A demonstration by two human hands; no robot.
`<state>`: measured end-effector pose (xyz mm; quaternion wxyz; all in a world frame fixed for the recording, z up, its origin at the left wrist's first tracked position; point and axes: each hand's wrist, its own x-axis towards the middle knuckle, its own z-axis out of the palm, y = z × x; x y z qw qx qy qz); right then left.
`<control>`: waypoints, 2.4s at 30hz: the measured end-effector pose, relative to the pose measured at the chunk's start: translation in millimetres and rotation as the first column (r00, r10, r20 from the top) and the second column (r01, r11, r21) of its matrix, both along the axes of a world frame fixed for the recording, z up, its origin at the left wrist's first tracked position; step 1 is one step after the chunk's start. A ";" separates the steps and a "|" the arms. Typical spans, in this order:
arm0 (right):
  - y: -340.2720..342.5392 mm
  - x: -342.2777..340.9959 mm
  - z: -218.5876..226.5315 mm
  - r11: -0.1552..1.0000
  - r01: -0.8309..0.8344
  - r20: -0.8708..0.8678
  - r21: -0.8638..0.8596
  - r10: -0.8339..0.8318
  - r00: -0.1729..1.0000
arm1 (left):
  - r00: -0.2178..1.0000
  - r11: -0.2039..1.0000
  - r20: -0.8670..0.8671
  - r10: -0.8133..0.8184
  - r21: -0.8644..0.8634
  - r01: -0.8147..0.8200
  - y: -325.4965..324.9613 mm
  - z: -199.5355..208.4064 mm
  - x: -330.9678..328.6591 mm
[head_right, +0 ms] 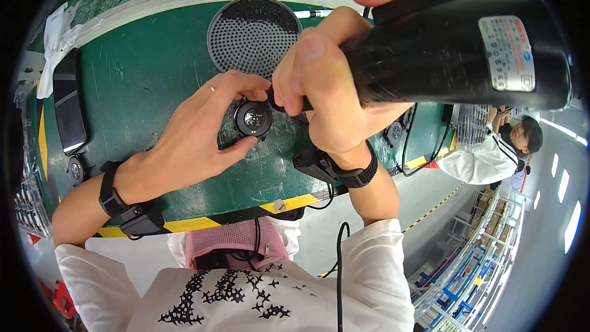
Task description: Tightening screws on electronic components using an electric screwdriver.
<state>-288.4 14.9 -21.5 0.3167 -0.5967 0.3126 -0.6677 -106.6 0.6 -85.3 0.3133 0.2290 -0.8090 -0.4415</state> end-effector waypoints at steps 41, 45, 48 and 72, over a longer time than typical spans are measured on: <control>-2.0 -4.0 -1.3 0.986 -0.077 0.046 0.149 0.071 0.996 | 0.998 0.998 0.044 -0.036 0.050 0.034 0.9 10.5 -0.4; 0.7 -0.4 -2.4 0.991 -0.065 0.073 0.116 0.057 0.996 | 0.998 0.998 0.038 -0.042 0.056 0.040 1.3 9.0 0.0; 7.4 -1.4 5.1 0.995 -0.042 0.121 0.093 0.030 0.992 | 0.998 0.997 0.035 -0.045 0.058 0.043 0.3 9.3 1.0; 6.6 -0.3 15.5 0.991 -0.066 0.446 0.119 0.006 0.895 | 0.999 0.999 -0.014 -0.042 0.033 0.042 -2.2 9.3 2.7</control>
